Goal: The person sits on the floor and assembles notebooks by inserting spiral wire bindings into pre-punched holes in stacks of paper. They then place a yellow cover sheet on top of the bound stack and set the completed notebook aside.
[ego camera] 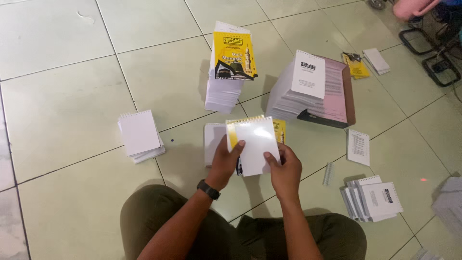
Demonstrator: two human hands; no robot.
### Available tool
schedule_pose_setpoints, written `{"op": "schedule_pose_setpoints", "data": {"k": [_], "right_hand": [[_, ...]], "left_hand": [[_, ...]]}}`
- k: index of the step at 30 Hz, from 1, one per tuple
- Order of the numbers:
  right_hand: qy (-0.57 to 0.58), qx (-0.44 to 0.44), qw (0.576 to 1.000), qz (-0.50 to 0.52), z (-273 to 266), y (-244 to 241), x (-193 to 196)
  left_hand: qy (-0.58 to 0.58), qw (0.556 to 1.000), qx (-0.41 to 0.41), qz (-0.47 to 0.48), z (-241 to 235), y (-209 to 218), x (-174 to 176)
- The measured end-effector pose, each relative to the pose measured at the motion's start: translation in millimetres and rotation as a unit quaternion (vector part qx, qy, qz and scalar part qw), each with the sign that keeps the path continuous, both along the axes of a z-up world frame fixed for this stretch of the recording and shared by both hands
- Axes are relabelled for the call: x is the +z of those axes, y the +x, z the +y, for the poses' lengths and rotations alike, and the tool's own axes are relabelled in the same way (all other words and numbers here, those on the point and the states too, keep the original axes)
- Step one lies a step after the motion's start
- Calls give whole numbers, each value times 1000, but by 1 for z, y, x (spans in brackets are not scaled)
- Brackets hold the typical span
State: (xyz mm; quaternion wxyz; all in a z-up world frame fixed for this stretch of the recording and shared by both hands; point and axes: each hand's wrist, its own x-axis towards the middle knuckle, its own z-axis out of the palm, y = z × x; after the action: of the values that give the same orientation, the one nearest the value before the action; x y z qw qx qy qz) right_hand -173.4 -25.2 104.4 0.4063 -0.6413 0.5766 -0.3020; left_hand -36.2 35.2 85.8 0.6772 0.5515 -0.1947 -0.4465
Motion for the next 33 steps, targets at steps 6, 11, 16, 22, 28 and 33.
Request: {"op": "schedule_pose_setpoints", "data": {"k": [6,11,16,22,28,33], "right_hand": [[45,-34,998,-3,1,-16,-6],[51,-32,998,-24,-8,-26,-19],[27,29,999,-14,-13,-29,-28],[84,125,988,-34,2,-33,-5],[42,109,993,-23,5,-81,-117],[-45,36,991,-122,32,-95,-218]], "left_hand": [[17,999,-42,-17,2,-4,12],[8,998,-54,-27,-1,-7,-10],[-37,996,-68,-51,-2,-5,-15],[-62,988,-120,-79,2,-19,-21],[12,967,-160,-199,6,-55,-102],[43,963,-119,-238,26,-87,-105]]}}
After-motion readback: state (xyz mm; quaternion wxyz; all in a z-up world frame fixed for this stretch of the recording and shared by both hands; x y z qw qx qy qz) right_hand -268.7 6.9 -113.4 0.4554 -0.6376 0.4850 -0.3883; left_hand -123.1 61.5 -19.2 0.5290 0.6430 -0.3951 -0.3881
